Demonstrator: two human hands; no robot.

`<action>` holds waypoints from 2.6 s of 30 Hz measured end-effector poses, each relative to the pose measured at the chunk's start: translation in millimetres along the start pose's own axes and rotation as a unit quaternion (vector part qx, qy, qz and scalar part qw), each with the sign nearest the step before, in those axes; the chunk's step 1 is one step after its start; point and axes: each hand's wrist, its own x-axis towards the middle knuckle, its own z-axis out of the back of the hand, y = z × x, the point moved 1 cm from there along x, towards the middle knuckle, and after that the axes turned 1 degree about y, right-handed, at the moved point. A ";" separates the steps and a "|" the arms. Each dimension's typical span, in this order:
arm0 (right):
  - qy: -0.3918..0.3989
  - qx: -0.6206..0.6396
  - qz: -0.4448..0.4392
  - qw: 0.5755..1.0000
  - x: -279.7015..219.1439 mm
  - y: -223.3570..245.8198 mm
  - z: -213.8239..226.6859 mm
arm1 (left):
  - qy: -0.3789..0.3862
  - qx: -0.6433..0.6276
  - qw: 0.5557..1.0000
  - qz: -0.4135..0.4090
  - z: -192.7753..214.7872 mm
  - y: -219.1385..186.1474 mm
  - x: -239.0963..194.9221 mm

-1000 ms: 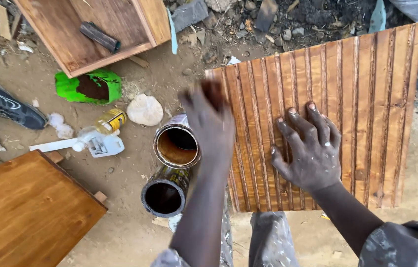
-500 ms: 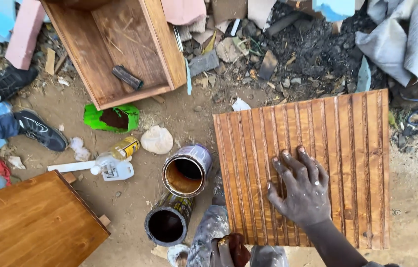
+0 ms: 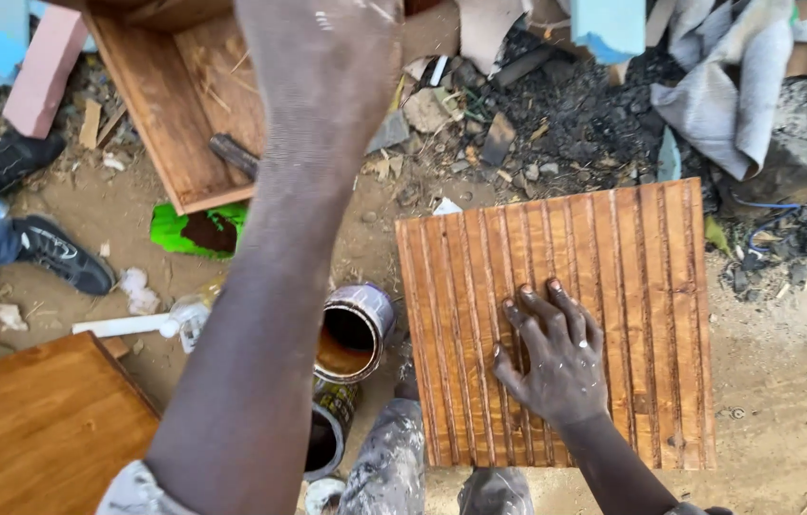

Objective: The person applies a dark stain to a wooden board using a cloth, then sands the surface with a sanding block. The person works on the board while sitting on the ground in an outdoor area.

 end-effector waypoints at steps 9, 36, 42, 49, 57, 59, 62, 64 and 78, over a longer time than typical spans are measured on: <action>0.068 0.054 -0.015 0.996 63.1 35.4 0.9 | 0.219 0.050 0.928 0.299 -32.3 81.2 -228.6; -0.097 0.037 -0.208 0.973 4.9 -37.2 31.8 | 0.488 0.009 0.844 0.223 -68.7 142.6 -134.7; -0.092 -0.038 -0.218 0.971 2.3 -41.9 27.9 | 0.487 -0.101 0.852 0.165 -147.1 17.7 -128.6; 0.048 -0.001 -0.255 0.966 -7.2 -49.3 17.6 | 0.506 -0.263 0.797 0.200 -279.2 -80.5 -112.2; -0.032 0.029 -0.244 0.969 -1.7 -47.7 33.5 | 0.531 0.044 0.846 0.027 -186.7 -51.3 -115.9; -0.052 0.023 -0.246 0.968 -3.9 -47.0 26.4 | 0.440 0.039 0.892 0.094 -176.8 -46.2 -127.3; -0.036 0.015 -0.264 0.964 -5.6 -44.9 26.9 | 0.402 0.051 0.902 0.148 -184.3 -64.6 -155.3; -0.028 0.031 -0.269 0.962 -8.6 -41.2 30.0 | 0.407 0.076 0.899 0.145 -173.7 -84.8 -184.4; -0.030 0.020 -0.264 0.964 -10.9 -46.1 25.5 | 0.317 -0.038 0.922 0.219 -199.5 -54.8 -116.3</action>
